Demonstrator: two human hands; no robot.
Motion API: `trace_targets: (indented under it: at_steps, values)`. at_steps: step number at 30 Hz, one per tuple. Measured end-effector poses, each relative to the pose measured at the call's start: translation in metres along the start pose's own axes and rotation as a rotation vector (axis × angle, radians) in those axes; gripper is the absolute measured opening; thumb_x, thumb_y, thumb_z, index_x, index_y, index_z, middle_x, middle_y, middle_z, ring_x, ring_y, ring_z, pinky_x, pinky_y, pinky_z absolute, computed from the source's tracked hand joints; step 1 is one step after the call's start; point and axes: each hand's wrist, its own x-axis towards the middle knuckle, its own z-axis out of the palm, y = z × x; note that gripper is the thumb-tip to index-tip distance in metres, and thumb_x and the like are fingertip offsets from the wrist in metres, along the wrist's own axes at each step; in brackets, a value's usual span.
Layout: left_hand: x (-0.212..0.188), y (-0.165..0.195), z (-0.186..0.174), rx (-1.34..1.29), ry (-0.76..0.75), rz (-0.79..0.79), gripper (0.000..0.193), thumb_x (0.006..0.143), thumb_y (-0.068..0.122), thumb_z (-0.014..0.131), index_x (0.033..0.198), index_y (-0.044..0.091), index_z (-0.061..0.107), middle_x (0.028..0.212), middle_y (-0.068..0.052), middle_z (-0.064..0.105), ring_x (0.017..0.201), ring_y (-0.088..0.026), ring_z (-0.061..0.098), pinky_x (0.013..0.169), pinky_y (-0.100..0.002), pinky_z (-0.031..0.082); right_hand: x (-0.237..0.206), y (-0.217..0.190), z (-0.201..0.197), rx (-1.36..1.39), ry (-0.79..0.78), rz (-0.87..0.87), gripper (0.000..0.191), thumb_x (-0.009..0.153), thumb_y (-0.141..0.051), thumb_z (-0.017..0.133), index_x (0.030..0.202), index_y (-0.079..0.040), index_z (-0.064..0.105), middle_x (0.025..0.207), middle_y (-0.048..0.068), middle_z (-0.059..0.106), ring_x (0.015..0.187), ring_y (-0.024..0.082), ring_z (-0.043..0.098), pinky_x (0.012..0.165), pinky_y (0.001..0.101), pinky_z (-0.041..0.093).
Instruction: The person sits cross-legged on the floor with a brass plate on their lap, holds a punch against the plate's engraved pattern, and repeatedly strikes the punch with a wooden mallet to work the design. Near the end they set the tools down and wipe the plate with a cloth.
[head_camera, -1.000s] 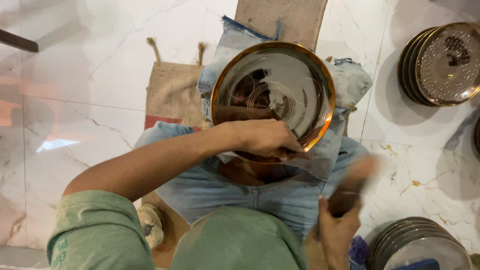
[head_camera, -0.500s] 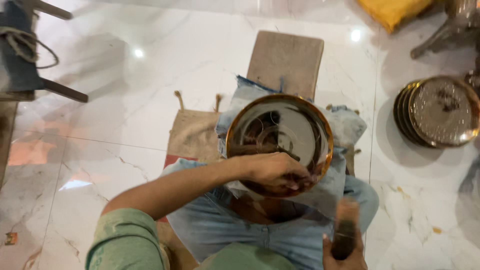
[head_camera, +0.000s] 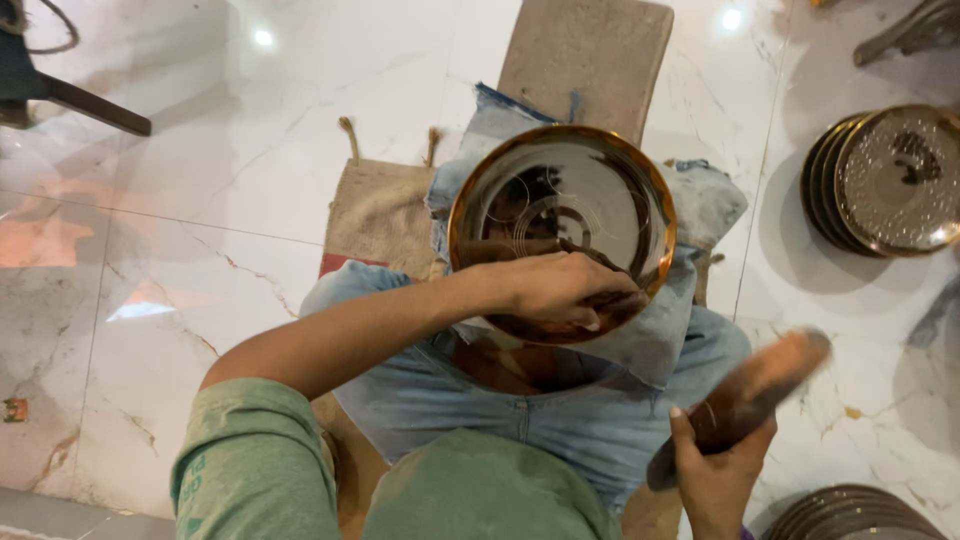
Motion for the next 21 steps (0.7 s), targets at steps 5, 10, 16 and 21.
trace_targets:
  at_steps: [5, 10, 16, 21]
  values:
    - [0.005, -0.005, -0.002, -0.011, -0.183, -0.022, 0.050, 0.085, 0.017, 0.077, 0.133, 0.011, 0.064, 0.113, -0.011, 0.076, 0.104, -0.032, 0.072, 0.088, -0.044, 0.054, -0.001, -0.026, -0.001, -0.305, -0.085, 0.183, 0.094, 0.083, -0.007, 0.083, 0.161, -0.004, 0.031, 0.105, 0.013, 0.070, 0.095, 0.021, 0.070, 0.088, 0.0349, 0.055]
    - [0.006, -0.004, 0.001, -0.029, -0.194, -0.012, 0.051, 0.084, 0.016, 0.074, 0.134, 0.014, 0.065, 0.114, -0.007, 0.077, 0.105, -0.030, 0.072, 0.087, -0.044, 0.053, 0.002, -0.032, 0.002, -0.195, 0.115, -0.318, 0.089, 0.080, -0.005, 0.082, 0.152, 0.005, 0.030, 0.118, 0.027, 0.059, 0.098, 0.038, 0.063, 0.084, 0.0438, 0.054]
    - [0.004, -0.003, -0.002, 0.002, -0.204, 0.041, 0.053, 0.085, 0.017, 0.073, 0.136, 0.009, 0.062, 0.115, -0.010, 0.076, 0.103, -0.031, 0.072, 0.088, -0.044, 0.054, 0.009, -0.022, 0.003, -0.487, -0.074, -0.167, 0.076, 0.083, -0.005, 0.084, 0.146, -0.007, 0.043, 0.099, 0.016, 0.065, 0.079, 0.032, 0.067, 0.068, 0.0436, 0.055]
    - [-0.013, -0.010, 0.004, -0.026, 0.043, -0.009, 0.048, 0.086, 0.012, 0.074, 0.134, 0.009, 0.064, 0.111, -0.016, 0.075, 0.100, -0.034, 0.073, 0.086, -0.045, 0.055, 0.040, -0.034, -0.004, -0.691, -0.177, -0.379, 0.078, 0.078, -0.010, 0.081, 0.148, -0.017, 0.045, 0.103, 0.020, 0.071, 0.078, 0.037, 0.072, 0.067, 0.0446, 0.057]
